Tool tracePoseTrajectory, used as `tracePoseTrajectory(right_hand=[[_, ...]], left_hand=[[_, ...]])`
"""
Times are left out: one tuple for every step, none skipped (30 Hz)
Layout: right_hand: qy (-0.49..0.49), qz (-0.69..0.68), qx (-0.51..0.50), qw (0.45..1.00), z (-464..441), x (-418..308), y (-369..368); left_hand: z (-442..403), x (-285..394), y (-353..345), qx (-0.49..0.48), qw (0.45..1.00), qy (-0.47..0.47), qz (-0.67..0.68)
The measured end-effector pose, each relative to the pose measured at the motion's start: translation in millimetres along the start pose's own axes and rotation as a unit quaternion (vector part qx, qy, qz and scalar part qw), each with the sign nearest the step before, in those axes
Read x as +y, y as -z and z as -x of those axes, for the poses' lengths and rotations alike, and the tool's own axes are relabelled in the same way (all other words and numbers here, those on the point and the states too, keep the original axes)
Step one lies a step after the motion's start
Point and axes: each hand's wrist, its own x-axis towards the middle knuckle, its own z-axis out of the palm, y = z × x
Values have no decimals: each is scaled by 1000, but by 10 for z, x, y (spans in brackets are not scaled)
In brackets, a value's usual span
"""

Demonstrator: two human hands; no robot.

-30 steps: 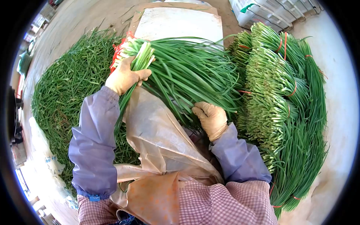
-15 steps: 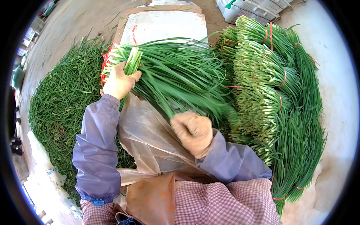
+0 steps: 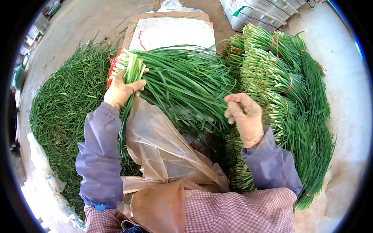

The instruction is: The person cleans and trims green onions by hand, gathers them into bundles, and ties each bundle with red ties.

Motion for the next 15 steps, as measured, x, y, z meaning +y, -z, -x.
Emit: tracePoseTrajectory(right_hand=[[49, 28, -18, 998, -54, 43, -76], [99, 55, -35, 993, -136, 95, -150], [107, 78, -26, 991, -223, 110, -195], [98, 106, -24, 989, -326, 111, -231], [128, 133, -35, 982, -449, 149, -253], [158, 160, -46, 973, -554, 208, -285], [156, 197, -49, 967, -621, 264, -339], [154, 234, -51, 959, -675, 293, -396], [122, 309, -54, 941, -699, 230, -439], [122, 326, -55, 936, -727, 230, -464], [122, 342, -56, 930, -757, 239, -487], [122, 358, -55, 924, -786, 259, -509], [130, 328, -61, 934, -834, 342, -516], [158, 341, -56, 925, -853, 379, -512], [186, 354, -52, 915, -855, 375, -522]], left_hand=[[76, 21, 18, -3, 999, -5, 32], [140, 24, 36, -5, 998, -11, 64], [185, 3, 56, -23, 991, -52, 117], [238, 5, 90, -32, 993, -43, 102], [296, 28, 132, -41, 995, -35, 88], [347, 58, 171, -48, 996, -25, 75], [381, 95, 203, -39, 998, -34, 20], [407, 140, 213, -19, 997, -57, -45], [428, 190, 194, 1, 991, -79, -109], [441, 221, 156, 19, 980, -100, -173], [435, 223, 96, 53, 967, -146, -202], [482, 414, 34, 55, 957, -142, -246], [426, 457, -22, 69, 944, -162, -277], [343, 497, -64, 83, 930, -181, -307], [220, 458, -118, 104, 919, -236, -298]])
